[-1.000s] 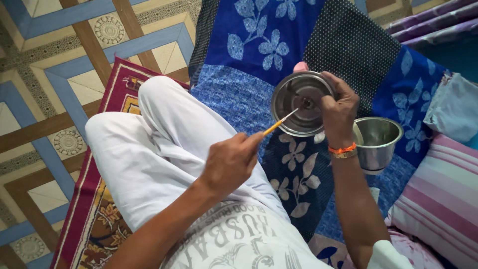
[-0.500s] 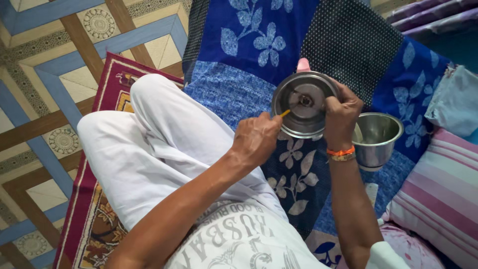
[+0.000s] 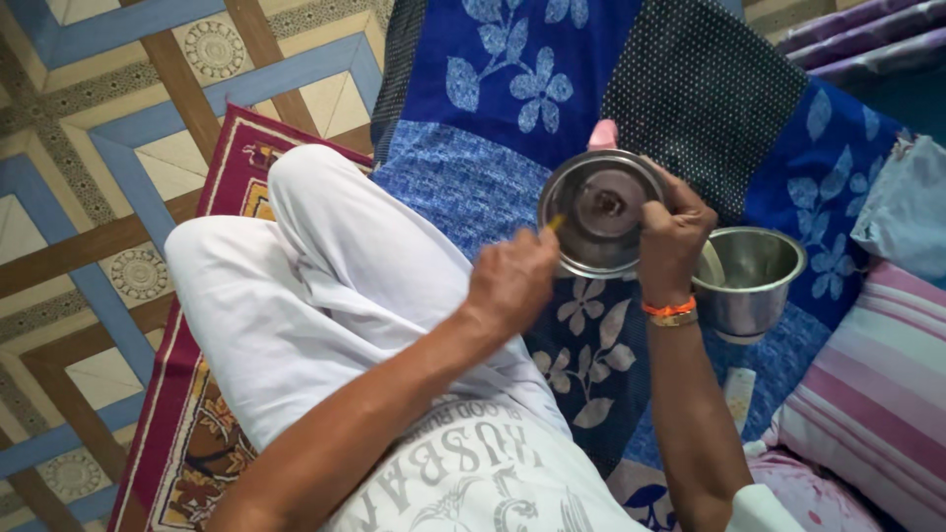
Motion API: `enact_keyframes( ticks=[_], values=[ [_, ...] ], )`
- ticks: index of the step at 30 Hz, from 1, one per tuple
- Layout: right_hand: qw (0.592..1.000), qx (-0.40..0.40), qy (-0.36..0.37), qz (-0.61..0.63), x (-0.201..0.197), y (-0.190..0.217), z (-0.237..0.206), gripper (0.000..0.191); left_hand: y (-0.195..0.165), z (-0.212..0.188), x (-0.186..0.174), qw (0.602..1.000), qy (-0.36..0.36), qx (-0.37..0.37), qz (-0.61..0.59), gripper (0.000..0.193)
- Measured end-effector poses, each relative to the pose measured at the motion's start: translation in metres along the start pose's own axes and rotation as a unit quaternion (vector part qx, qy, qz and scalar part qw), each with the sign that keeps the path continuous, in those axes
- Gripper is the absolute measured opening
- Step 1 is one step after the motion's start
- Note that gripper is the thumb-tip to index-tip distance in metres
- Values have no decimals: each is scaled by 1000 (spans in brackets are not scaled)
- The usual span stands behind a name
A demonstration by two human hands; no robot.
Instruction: The person lies on a bed holding a stainless steel mixer jar with a pink base and uses a screwdriver to work on the blade coupling at the bottom of the jar, turning it repeatedly. They then fit the jar onto a white mixer base and continue working on the assembly with the screwdriver.
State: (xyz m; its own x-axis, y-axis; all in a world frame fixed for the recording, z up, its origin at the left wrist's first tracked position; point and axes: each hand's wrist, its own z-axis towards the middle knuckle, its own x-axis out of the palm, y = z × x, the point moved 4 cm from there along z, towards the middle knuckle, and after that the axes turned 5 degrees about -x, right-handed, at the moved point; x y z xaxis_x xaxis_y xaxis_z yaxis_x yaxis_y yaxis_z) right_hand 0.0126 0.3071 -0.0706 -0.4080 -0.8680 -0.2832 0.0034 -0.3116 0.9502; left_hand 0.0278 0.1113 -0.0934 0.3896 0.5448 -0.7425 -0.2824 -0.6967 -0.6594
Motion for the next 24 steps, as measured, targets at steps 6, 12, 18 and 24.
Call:
enact_keyframes(
  ticks=[6,12,18,24],
  values=[
    [999,-22,8,-34,12,13,-9,45,5,-7,2,999,-3,27,-37,11],
    [1000,21,-2,3,12,9,-12,47,7,-14,4,1000,19,5,-13,18],
    [1000,-4,7,3,8,6,-13,47,3,-16,2,1000,10,12,-25,27],
    [1000,-13,3,4,7,4,-16,44,-4,-22,7,999,6,21,-35,21]
  ],
)
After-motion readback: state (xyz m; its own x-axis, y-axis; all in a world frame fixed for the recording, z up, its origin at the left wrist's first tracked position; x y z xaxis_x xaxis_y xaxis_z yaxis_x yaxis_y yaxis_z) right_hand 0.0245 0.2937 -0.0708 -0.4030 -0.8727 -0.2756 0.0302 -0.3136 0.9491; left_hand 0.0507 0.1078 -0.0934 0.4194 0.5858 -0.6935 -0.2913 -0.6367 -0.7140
